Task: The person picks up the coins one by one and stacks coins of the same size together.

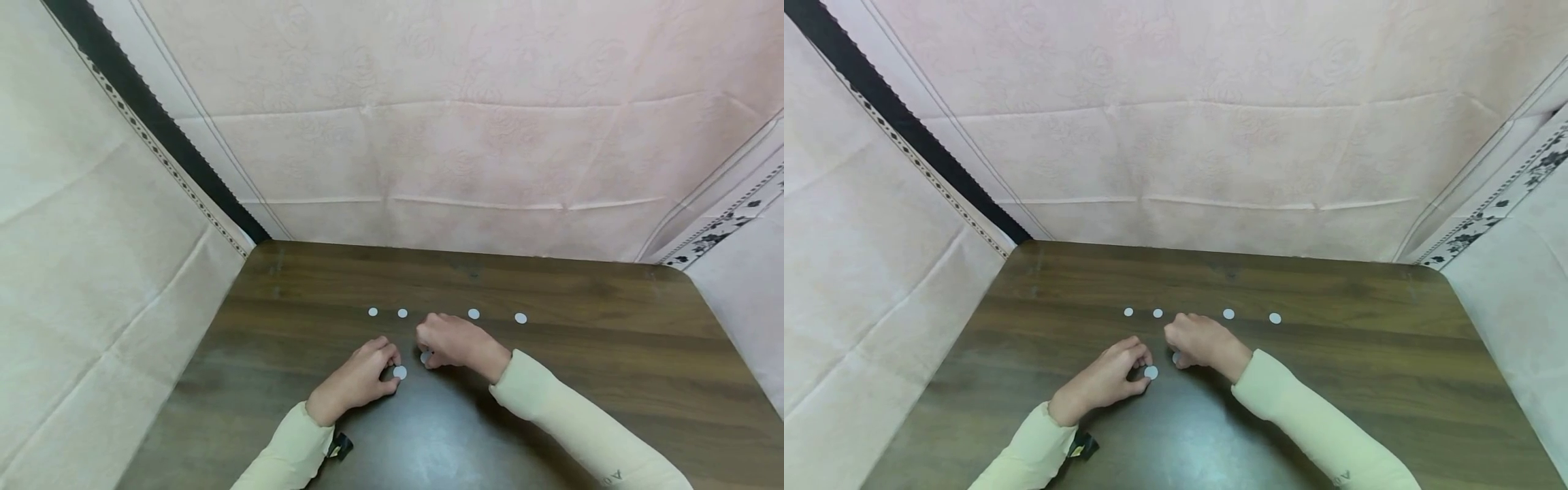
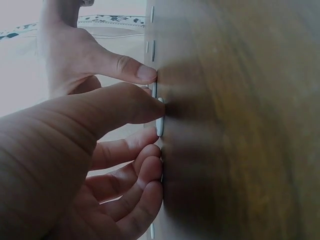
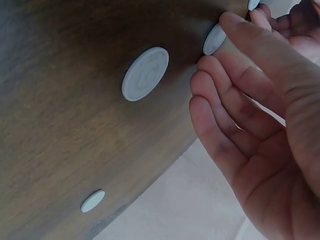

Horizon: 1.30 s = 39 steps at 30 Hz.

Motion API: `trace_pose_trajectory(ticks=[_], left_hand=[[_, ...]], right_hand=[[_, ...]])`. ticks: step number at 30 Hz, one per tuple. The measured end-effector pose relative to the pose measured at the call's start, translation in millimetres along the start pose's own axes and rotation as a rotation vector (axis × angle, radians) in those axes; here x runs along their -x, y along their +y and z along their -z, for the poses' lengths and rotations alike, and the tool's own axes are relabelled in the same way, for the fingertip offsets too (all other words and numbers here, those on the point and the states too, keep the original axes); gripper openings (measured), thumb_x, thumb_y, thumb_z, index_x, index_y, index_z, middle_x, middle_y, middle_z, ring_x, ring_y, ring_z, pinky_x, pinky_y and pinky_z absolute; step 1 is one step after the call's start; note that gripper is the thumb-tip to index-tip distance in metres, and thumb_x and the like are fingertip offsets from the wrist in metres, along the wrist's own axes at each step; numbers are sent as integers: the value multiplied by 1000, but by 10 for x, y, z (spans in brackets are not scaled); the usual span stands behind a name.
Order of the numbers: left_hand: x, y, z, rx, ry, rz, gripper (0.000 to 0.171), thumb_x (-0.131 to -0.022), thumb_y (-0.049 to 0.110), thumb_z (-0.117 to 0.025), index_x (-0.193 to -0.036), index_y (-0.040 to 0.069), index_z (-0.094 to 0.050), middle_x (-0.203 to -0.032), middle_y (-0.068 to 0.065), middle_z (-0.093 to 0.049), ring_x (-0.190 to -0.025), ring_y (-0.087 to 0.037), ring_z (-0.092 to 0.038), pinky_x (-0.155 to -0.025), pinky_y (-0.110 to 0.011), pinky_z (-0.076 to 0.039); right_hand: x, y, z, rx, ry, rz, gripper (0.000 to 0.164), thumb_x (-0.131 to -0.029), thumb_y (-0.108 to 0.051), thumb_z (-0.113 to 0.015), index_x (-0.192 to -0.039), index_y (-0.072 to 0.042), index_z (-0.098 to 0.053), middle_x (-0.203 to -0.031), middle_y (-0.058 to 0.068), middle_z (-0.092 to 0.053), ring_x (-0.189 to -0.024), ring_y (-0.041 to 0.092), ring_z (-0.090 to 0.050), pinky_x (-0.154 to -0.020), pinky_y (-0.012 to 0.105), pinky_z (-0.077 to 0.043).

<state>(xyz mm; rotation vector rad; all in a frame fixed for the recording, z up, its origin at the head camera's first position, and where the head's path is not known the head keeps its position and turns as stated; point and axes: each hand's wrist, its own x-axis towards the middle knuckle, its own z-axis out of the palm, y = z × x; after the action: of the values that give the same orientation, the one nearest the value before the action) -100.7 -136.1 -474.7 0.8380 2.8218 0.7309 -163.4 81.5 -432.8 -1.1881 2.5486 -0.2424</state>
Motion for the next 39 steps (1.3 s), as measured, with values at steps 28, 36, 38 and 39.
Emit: trace_pose_trajectory(ticks=[28, 36, 38, 39], left_hand=[[17, 8, 5, 15, -6, 0, 16, -89, 15, -81, -97, 9, -68, -93, 1, -56, -81, -10, -47, -75, -26, -47], [16, 8, 6, 10, 5, -5, 17, -89, 16, -81, -97, 8, -68, -93, 1, -56, -82, -10, -49, -75, -26, -48], [20, 10, 7, 10, 7, -11, 17, -89, 15, -81, -97, 8, -68, -93, 1, -56, -82, -10, -49, -75, -26, -49], [21, 11, 8, 12, 11, -17, 17, -88, 15, -81, -97, 8, -68, -93, 0, -56, -82, -10, -49, -75, -26, -49]], right_hand=[[63, 182, -118, -18, 120, 82, 15, -78, -17, -83, -88, -15, -73, -86, -5, -67, -69, 3, -57, -64, 19, -50], [79, 187, -76, -47, 137, 100, 15, -78, -16, -83, -89, -15, -74, -87, -3, -69, -69, 2, -56, -63, 18, -49], [81, 188, -63, -56, 138, 102, 14, -79, -16, -83, -89, -15, -74, -87, -3, -69, -69, 1, -56, -63, 18, -49], [83, 185, -57, -61, 139, 104, 14, -79, -16, -83, -89, -15, -74, -87, -3, -69, -69, 1, -56, -63, 18, -50]])
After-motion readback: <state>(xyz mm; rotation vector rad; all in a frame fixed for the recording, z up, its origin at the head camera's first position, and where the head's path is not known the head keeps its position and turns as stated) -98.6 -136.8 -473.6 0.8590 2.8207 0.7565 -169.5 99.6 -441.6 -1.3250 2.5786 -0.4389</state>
